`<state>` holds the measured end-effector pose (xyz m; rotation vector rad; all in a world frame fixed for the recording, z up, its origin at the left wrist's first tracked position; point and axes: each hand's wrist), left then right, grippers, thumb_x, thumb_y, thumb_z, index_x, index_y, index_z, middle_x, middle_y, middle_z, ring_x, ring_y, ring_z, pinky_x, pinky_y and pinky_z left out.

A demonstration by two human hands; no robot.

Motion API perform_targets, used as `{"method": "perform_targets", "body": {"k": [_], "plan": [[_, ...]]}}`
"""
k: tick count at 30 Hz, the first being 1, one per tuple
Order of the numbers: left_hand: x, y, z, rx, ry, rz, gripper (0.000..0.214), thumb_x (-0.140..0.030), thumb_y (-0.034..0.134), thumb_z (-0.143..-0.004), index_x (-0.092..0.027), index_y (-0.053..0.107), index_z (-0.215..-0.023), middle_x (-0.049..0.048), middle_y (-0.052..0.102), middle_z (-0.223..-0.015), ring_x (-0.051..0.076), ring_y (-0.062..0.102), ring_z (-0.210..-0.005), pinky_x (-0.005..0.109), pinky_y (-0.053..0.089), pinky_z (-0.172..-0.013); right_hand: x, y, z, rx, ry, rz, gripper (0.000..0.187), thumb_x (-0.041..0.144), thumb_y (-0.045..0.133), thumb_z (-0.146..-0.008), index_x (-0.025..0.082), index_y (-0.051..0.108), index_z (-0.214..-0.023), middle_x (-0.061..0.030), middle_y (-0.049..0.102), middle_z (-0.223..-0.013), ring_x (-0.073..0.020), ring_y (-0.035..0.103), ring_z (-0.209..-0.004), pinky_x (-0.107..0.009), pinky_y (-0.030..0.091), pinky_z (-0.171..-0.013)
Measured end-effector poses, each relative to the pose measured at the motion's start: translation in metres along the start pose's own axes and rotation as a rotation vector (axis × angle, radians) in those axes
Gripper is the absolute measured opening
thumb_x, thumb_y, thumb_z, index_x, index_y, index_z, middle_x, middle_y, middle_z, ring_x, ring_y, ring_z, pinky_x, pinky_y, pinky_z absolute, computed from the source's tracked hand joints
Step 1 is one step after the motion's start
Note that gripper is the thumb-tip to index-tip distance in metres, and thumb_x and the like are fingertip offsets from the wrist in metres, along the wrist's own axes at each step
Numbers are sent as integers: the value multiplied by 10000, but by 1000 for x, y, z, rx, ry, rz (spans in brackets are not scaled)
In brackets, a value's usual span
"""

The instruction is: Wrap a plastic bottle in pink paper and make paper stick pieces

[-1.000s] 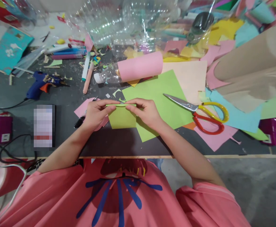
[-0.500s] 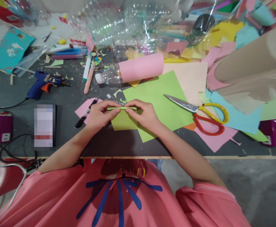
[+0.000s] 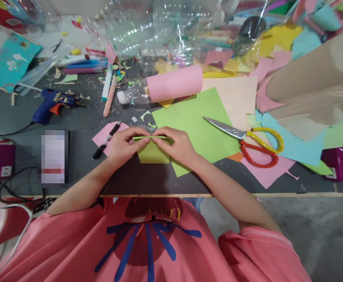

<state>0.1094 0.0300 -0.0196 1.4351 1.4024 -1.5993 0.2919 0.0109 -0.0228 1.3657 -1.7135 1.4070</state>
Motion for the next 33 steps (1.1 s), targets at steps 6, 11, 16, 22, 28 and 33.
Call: {"method": "perform_targets", "body": {"k": [6, 11, 16, 22, 28, 33], "plan": [[-1, -1, -1, 2, -6, 32, 107, -280, 684, -782, -180, 721, -791, 43, 760, -812, 138, 697, -774, 225, 537, -706, 1, 0, 0, 8, 39, -8, 130, 276, 611, -854, 217, 697, -776, -1, 763, -791, -138, 701, -712, -257, 561, -686], [1, -2, -3, -29, -62, 86, 130, -298, 698, -760, -180, 740, -795, 41, 758, -808, 136, 687, -758, 224, 533, -687, -2, -3, -1, -24, 78, -26, 140, 312, 639, -839, 219, 715, -766, -2, 759, -777, -146, 699, -714, -269, 563, -692], [3, -3, -5, -132, -131, 177, 169, -331, 724, -731, -189, 762, -812, 25, 742, -775, 114, 646, -679, 219, 510, -620, -5, -7, -5, -113, 140, -98, 116, 348, 699, -793, 243, 741, -769, -3, 760, -782, -141, 681, -679, -269, 556, -635], [0, -5, -6, -133, -174, 245, 188, -357, 753, -717, -196, 767, -813, 26, 743, -778, 135, 670, -699, 263, 544, -654, -7, -10, -7, -129, 218, -193, 211, 450, 721, -766, 243, 760, -770, -1, 743, -728, -131, 646, -601, -267, 530, -558], [-4, -7, -7, -148, -219, 313, 199, -371, 783, -685, -213, 783, -806, 18, 748, -752, 140, 678, -684, 263, 557, -631, -9, -13, -9, -132, 226, -242, 209, 457, 748, -739, 251, 773, -759, 5, 731, -678, -126, 632, -580, -256, 503, -520], [-6, -7, -8, -152, -212, 333, 218, -404, 797, -671, -220, 785, -787, 15, 754, -745, 139, 688, -680, 253, 565, -621, -11, -14, -10, -133, 236, -242, 202, 462, 750, -731, 265, 781, -764, 12, 736, -683, -126, 628, -587, -258, 496, -519]]}}
Point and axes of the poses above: each hand's wrist, its own z-axis away from the middle knuckle, its own y-axis out of the palm, x = y × z
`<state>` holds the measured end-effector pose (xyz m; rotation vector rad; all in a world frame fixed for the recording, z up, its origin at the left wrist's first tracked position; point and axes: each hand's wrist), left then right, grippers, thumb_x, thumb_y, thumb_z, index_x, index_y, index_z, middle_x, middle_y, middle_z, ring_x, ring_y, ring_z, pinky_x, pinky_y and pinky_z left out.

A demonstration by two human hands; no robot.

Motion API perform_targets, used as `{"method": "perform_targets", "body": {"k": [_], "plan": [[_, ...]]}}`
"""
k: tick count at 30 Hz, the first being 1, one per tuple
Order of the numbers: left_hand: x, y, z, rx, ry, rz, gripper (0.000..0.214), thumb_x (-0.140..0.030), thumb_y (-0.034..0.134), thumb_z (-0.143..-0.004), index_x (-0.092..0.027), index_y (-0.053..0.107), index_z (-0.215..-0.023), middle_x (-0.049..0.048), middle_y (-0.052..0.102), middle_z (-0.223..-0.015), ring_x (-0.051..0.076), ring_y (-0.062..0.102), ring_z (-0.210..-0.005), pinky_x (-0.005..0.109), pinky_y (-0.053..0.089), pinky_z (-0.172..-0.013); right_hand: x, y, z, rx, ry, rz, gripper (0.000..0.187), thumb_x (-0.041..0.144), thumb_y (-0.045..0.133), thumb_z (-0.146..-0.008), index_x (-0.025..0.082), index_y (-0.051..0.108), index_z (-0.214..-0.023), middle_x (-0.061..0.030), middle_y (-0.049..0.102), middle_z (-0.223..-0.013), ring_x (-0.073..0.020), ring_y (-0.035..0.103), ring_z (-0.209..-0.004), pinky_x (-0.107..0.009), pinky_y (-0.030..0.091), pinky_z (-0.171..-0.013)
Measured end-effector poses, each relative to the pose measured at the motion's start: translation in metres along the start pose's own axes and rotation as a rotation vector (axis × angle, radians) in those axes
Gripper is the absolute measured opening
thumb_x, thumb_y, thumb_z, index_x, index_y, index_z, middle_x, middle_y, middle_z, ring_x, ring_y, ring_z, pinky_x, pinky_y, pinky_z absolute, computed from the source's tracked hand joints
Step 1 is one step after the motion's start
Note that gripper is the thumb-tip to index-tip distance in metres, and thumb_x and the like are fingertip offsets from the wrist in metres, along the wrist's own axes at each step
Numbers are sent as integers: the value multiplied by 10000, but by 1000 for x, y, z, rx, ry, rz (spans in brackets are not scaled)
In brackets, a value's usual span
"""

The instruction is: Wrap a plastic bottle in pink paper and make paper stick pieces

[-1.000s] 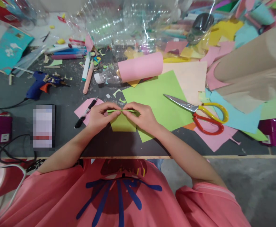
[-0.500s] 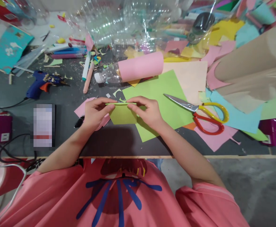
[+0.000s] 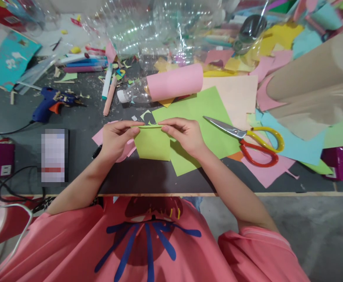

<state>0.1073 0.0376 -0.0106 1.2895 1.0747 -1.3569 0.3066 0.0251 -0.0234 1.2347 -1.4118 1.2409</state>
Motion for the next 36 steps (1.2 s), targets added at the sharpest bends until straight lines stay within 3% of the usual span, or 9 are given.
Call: {"method": "perform_targets", "body": {"k": [8, 14, 20, 26, 36], "plan": [[1, -1, 0, -12, 41, -84, 194, -383, 759, -715, -217, 785, -813, 21, 752, -741, 124, 674, -668, 232, 555, -615, 2, 4, 3, 13, 33, -58, 315, 563, 731, -720, 254, 758, -775, 4, 713, -695, -114, 600, -569, -252, 489, -514], [6, 0, 1, -2, 64, -188, 223, -380, 716, -745, -194, 783, -848, 41, 767, -814, 135, 681, -702, 233, 555, -636, 2, 11, 5, 80, 145, -68, 396, 613, 722, -696, 219, 733, -724, -1, 696, -677, -120, 599, -589, -251, 488, -521], [10, -1, 2, 97, 34, -168, 256, -373, 735, -724, -183, 776, -891, 53, 773, -868, 146, 694, -723, 227, 550, -636, 1, 13, 6, 44, 156, -40, 282, 486, 760, -697, 205, 750, -705, 11, 666, -594, -99, 508, -514, -232, 405, -468], [12, 2, 2, 108, 30, -171, 196, -369, 706, -772, -203, 780, -843, 55, 779, -887, 183, 720, -837, 254, 567, -715, 3, 13, 6, 107, 159, -36, 203, 420, 747, -713, 218, 757, -693, -2, 717, -661, -122, 585, -584, -250, 465, -537], [12, 2, 3, 92, 50, -198, 171, -327, 714, -764, -201, 784, -856, 49, 781, -862, 169, 720, -795, 256, 573, -709, 0, 13, 6, 113, 123, -66, 207, 433, 749, -727, 226, 758, -736, -8, 747, -728, -135, 642, -647, -269, 507, -599]]}}
Point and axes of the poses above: each hand's wrist, its own z-axis away from the middle knuckle, its own y-axis out of the palm, x = y × z
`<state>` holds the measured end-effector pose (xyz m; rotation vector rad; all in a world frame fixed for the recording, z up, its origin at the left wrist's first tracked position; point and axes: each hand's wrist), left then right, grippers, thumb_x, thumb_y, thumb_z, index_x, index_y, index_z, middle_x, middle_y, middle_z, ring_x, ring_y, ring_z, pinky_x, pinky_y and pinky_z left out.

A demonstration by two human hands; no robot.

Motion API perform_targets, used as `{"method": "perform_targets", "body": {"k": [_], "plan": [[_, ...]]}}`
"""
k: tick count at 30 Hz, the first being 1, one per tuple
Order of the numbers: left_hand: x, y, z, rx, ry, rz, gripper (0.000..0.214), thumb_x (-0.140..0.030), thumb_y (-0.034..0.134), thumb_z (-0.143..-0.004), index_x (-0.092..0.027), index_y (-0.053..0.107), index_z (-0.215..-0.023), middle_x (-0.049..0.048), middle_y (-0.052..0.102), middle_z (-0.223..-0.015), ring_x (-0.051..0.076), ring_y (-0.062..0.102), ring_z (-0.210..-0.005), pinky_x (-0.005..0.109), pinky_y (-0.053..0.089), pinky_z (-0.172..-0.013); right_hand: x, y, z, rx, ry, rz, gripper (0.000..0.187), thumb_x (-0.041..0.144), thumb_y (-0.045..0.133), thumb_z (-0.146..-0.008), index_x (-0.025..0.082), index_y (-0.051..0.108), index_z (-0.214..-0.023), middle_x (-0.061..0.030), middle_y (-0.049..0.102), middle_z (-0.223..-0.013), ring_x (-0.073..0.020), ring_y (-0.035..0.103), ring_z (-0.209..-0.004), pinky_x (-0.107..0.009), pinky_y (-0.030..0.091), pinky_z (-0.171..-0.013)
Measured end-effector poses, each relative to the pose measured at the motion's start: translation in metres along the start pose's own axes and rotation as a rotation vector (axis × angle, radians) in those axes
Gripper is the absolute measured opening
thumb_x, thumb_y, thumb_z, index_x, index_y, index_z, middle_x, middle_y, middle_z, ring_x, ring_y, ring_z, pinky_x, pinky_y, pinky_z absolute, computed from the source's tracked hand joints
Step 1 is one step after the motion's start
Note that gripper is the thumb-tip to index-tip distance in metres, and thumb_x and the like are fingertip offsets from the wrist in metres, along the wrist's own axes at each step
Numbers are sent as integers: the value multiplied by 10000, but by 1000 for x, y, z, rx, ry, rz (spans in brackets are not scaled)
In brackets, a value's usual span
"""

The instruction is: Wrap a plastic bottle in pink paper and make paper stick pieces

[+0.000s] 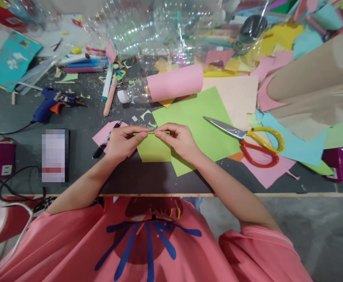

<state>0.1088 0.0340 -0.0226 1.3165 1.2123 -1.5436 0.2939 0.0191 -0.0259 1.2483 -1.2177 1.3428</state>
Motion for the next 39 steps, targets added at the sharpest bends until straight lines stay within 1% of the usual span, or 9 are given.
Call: {"method": "perform_targets", "body": {"k": [10, 14, 23, 27, 29, 31, 34, 37, 39], "plan": [[-2, 0, -1, 0, 10, 3, 122, -265, 716, -758, -209, 788, -838, 48, 782, -852, 156, 717, -772, 241, 568, -698, -3, 2, 1, -28, -37, -59, 48, 264, 748, -725, 234, 760, -761, -2, 755, -771, -133, 673, -720, -278, 535, -677], [-1, 0, -1, -15, 8, -13, 130, -266, 722, -752, -203, 790, -843, 46, 782, -844, 162, 719, -773, 243, 568, -694, -2, 2, 0, -25, -55, -92, 61, 190, 731, -710, 235, 759, -739, 10, 753, -737, -120, 672, -696, -260, 531, -671], [-5, 1, 1, -6, -39, -21, 122, -196, 706, -755, -204, 788, -845, 41, 778, -847, 158, 712, -783, 231, 553, -664, -2, 3, 0, -33, -21, -101, 56, 191, 729, -693, 238, 753, -712, 10, 748, -721, -128, 673, -687, -268, 536, -658], [-3, 0, 0, 11, -44, -32, 122, -236, 708, -751, -190, 782, -836, 44, 775, -847, 165, 710, -813, 246, 553, -719, -3, 3, 1, -24, -40, -107, 46, 199, 738, -702, 243, 751, -705, 9, 747, -730, -132, 679, -709, -277, 545, -685], [-2, 0, 0, 12, -47, -25, 161, -264, 711, -748, -182, 773, -872, 50, 773, -891, 171, 711, -854, 245, 546, -746, -2, 3, 1, -21, -38, -115, 38, 218, 754, -702, 246, 755, -729, 8, 753, -762, -134, 684, -744, -281, 546, -717], [-1, 0, 1, 6, -68, 3, 238, -278, 714, -747, -181, 751, -961, 57, 766, -957, 172, 713, -891, 226, 534, -729, 0, 3, 1, -30, -8, -130, 105, 264, 780, -692, 251, 763, -795, 4, 761, -823, -136, 685, -785, -279, 546, -730], [-2, 0, 2, 2, -94, 36, 321, -275, 712, -751, -184, 707, -1059, 58, 758, -962, 167, 718, -913, 187, 503, -667, 1, 2, 0, -34, 65, -131, 174, 348, 796, -684, 247, 766, -822, -3, 759, -835, -133, 670, -754, -264, 535, -667], [-4, 0, 3, 8, -79, 25, 300, -278, 709, -758, -175, 700, -1039, 59, 757, -931, 166, 718, -916, 177, 485, -647, 1, 1, -1, -34, 88, -99, 145, 364, 797, -676, 233, 766, -732, 3, 738, -704, -110, 608, -608, -242, 487, -560], [-5, 0, 3, 10, -61, 16, 287, -284, 706, -761, -172, 700, -1025, 64, 756, -951, 165, 717, -910, 181, 483, -645, 0, 1, -1, -46, 74, -89, 129, 347, 803, -659, 235, 769, -711, 9, 727, -659, -103, 580, -564, -237, 464, -525]]}}
Point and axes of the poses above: each hand's wrist, its own z-axis away from the middle knuckle, its own y-axis out of the palm, x = y × z
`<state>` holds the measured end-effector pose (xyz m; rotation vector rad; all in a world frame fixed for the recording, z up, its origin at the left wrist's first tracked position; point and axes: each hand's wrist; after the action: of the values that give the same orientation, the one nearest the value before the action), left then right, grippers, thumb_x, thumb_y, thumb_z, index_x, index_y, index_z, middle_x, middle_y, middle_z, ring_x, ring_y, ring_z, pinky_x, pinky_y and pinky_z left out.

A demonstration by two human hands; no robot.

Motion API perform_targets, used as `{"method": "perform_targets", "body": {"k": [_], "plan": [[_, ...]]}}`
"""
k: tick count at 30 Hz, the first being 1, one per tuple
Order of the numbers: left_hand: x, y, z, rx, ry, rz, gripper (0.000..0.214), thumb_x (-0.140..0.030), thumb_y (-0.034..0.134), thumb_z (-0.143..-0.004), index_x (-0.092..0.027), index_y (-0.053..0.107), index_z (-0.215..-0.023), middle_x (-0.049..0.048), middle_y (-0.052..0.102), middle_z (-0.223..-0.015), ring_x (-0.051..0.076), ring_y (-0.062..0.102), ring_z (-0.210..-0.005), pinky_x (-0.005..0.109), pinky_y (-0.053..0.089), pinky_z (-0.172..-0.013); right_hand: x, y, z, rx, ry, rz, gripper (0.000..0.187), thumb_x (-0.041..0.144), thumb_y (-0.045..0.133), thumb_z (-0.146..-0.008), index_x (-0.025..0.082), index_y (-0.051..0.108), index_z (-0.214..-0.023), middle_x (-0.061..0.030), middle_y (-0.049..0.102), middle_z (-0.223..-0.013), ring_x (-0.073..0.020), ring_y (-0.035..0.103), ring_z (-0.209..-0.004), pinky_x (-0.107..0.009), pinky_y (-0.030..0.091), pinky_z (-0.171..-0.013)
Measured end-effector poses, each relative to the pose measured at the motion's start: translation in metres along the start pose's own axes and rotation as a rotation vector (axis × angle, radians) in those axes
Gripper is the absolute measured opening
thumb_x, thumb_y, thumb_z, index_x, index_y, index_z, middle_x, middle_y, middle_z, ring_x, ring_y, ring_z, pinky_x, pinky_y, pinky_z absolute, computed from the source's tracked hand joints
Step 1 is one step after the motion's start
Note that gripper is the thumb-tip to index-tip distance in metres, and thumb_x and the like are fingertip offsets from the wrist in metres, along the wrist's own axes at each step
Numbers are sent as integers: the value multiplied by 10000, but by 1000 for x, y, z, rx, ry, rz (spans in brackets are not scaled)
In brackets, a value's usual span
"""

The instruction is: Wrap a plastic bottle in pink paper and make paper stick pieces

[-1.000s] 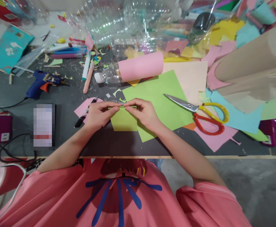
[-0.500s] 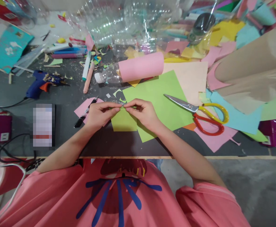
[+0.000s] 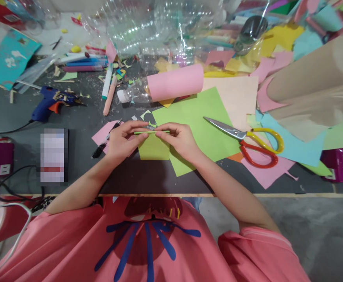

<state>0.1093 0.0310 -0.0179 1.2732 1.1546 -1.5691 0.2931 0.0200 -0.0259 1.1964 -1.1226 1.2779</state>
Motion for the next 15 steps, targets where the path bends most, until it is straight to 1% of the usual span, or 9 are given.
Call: {"method": "perform_targets", "body": {"k": [3, 6, 13, 15], "plan": [[0, -1, -2, 21, 24, -21, 232, -279, 697, -765, -173, 716, -972, 61, 756, -955, 162, 709, -870, 191, 482, -629, 0, 0, 0, -12, -22, -1, 112, 334, 802, -648, 240, 773, -702, 9, 737, -672, -112, 605, -583, -244, 481, -540], [1, -2, -3, 52, 34, -31, 163, -282, 679, -780, -173, 739, -884, 50, 757, -905, 157, 693, -832, 207, 498, -642, 1, 0, 0, -8, -19, 15, 110, 338, 791, -653, 241, 774, -701, 5, 744, -687, -125, 631, -610, -257, 505, -565], [3, -2, -3, 42, 45, -76, 154, -299, 672, -787, -174, 739, -847, 31, 743, -839, 133, 669, -769, 203, 504, -645, 1, 0, 0, -24, -80, 58, 27, 247, 746, -679, 236, 767, -693, 11, 746, -688, -121, 646, -629, -247, 511, -589], [4, -2, -3, 35, 45, -95, 172, -324, 677, -784, -167, 732, -829, 30, 736, -815, 128, 662, -746, 201, 502, -637, 1, 0, 1, -31, -83, 73, 28, 251, 743, -684, 233, 764, -687, 11, 742, -679, -119, 636, -616, -244, 500, -578]]}}
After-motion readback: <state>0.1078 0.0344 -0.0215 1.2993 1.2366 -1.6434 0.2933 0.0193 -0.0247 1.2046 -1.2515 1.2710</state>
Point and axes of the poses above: each hand's wrist, its own z-axis away from the middle knuckle, its own y-axis out of the palm, x = y × z
